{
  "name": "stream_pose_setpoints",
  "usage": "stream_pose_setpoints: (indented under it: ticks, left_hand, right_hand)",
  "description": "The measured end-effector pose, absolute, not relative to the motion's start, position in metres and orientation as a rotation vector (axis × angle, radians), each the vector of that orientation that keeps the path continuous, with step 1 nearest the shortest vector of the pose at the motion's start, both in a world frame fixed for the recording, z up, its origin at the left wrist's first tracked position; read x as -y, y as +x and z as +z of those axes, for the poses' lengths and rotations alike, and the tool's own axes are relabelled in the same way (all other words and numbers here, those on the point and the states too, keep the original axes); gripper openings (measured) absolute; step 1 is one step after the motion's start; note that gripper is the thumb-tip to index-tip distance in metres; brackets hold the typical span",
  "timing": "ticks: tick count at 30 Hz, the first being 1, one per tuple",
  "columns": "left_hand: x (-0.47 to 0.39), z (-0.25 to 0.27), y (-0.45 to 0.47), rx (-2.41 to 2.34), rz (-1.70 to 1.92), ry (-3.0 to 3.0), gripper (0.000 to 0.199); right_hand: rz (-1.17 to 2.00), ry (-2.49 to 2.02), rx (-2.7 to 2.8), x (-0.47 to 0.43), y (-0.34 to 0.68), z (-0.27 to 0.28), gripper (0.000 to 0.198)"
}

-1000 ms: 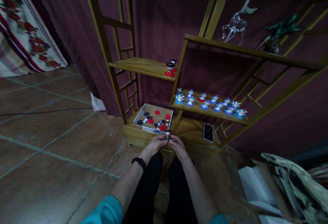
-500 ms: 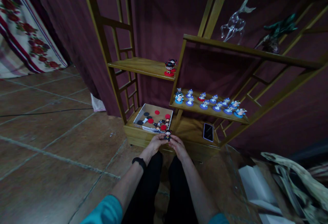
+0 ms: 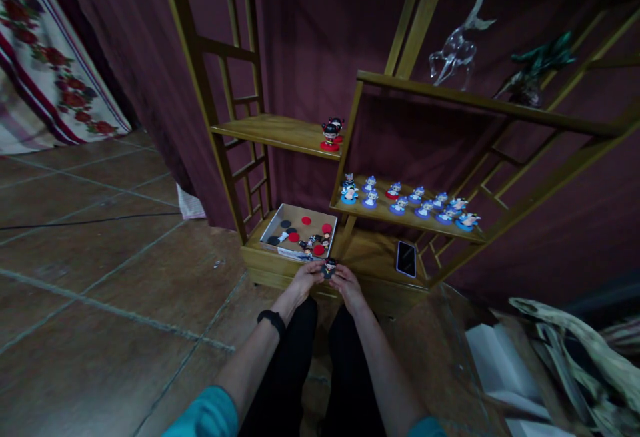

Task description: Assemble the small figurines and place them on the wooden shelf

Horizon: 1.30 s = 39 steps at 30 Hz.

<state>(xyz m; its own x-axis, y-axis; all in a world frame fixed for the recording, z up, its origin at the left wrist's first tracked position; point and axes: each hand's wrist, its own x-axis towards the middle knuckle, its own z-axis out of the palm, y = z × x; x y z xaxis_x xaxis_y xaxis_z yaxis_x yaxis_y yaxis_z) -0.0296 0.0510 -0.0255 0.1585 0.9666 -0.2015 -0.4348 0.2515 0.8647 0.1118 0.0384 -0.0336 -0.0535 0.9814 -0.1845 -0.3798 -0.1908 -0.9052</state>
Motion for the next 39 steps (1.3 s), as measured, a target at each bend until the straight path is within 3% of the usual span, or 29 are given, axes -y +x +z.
stream_pose_setpoints:
  ticks: [10, 28, 39]
  left_hand:
    - [-0.051, -0.022, -0.030, -0.944, 1.139, 0.656, 0.025]
    - [-0.047, -0.013, -0.031, -0.942, 1.123, 0.595, 0.022]
    - [-0.045, -0.005, -0.029, -0.992, 1.087, 0.579, 0.009]
  right_hand:
    - [1.484, -1.030, 0.874, -0.038, 0.113, -0.036, 0.040]
    - [1.467, -1.055, 0.781, -0.039, 0.112, -0.036, 0.039]
    - [1.472, -1.065, 0.771, -0.038, 0.112, -0.031, 0.037]
